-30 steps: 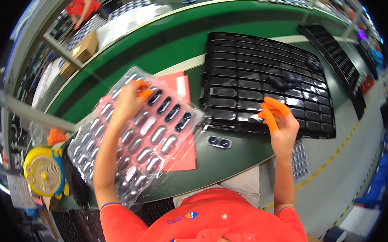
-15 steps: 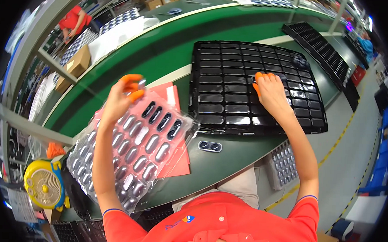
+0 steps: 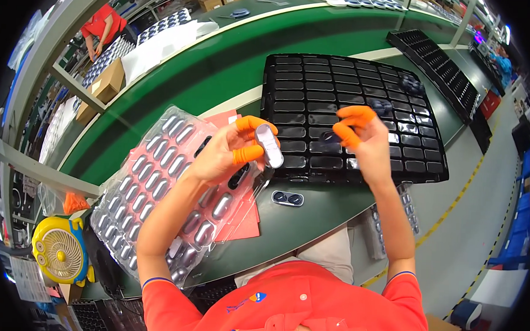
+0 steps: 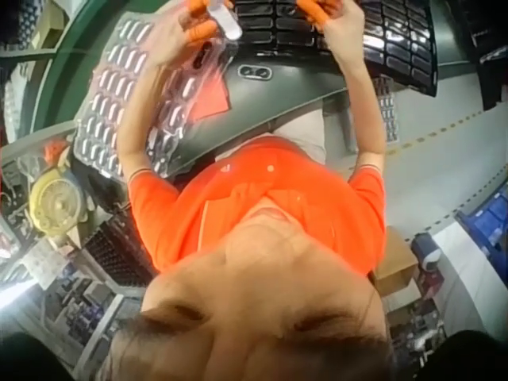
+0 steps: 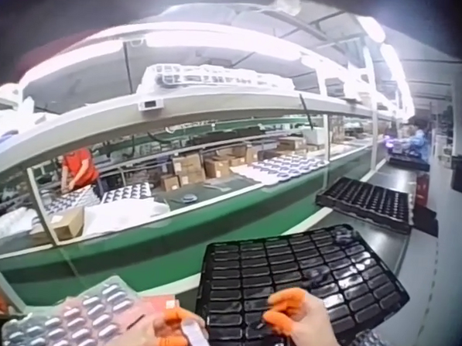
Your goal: The person assembles small electronic components by hand, placing white electronic components into black plastic housings on a production line.
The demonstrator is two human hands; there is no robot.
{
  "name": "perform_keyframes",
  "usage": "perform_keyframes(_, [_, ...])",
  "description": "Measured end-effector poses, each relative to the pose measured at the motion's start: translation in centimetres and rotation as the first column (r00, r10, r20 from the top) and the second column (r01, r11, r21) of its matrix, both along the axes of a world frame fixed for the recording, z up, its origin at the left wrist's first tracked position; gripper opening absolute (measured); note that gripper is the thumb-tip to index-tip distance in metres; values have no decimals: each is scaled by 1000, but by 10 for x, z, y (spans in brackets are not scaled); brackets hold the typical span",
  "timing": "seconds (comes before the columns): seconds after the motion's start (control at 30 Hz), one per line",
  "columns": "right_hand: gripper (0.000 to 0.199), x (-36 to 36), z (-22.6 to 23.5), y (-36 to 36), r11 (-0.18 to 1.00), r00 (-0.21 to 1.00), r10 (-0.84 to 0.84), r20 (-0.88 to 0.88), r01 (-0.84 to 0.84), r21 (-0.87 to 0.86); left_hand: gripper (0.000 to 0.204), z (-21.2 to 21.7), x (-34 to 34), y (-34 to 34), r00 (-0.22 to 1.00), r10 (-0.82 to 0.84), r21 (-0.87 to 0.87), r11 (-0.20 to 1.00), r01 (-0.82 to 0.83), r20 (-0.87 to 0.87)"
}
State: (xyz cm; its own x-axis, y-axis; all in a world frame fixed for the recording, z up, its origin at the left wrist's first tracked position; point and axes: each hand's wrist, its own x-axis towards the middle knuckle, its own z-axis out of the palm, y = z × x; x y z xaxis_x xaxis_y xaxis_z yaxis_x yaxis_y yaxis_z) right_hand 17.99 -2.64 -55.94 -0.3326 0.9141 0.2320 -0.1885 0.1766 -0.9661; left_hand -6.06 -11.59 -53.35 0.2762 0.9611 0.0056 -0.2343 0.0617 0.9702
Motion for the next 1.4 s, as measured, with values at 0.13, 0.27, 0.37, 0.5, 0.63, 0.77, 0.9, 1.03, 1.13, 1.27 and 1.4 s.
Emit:
perform_keyframes(0.13, [13,-12,-4,-26,979,973,126,-194,-153,-131,39,-13,18,-6,998,50,54,997,-49,-32])
perform_keyframes(0.27, [13,-20,-10,-42,987,970,97,-221,-123,-103,39,-20,26,-9,985,95,114,990,-79,-142])
perform_keyframes(0.37, [13,-28,-16,-48,993,994,-3,-107,15,115,38,-21,27,-11,984,106,131,988,-87,-144])
perform_keyframes(0.5, [12,-29,-13,-56,998,989,8,-148,-18,-64,38,-21,26,-12,992,105,56,993,-102,-73])
perform_keyframes(0.63, [11,-26,-13,-53,992,983,46,-180,-66,-104,38,-20,26,-12,991,116,53,992,-113,-67])
perform_keyframes(0.77, [13,-25,-15,-51,994,983,78,-167,-90,-69,38,-20,26,-13,995,78,37,996,-76,-66])
perform_keyframes(0.9, [17,-25,-17,-47,994,955,104,-277,-92,57,39,-20,27,-12,993,101,46,994,-99,-55])
perform_keyframes(1.03, [22,-18,-16,-37,963,943,206,-263,-243,-117,40,-18,25,-14,991,29,57,998,-22,-132])
perform_keyframes(1.13, [24,-13,-12,-28,943,933,280,-229,-311,-115,38,-17,26,-15,989,-35,-33,999,30,-147])
perform_keyframes(1.27, [26,-14,-10,-24,919,922,379,-72,-385,-91,38,-16,26,-15,989,-34,-51,998,27,-144])
perform_keyframes(1.4, [27,-23,-15,-31,947,949,305,-86,-311,-82,39,-21,26,-14,980,-25,-31,999,20,-199])
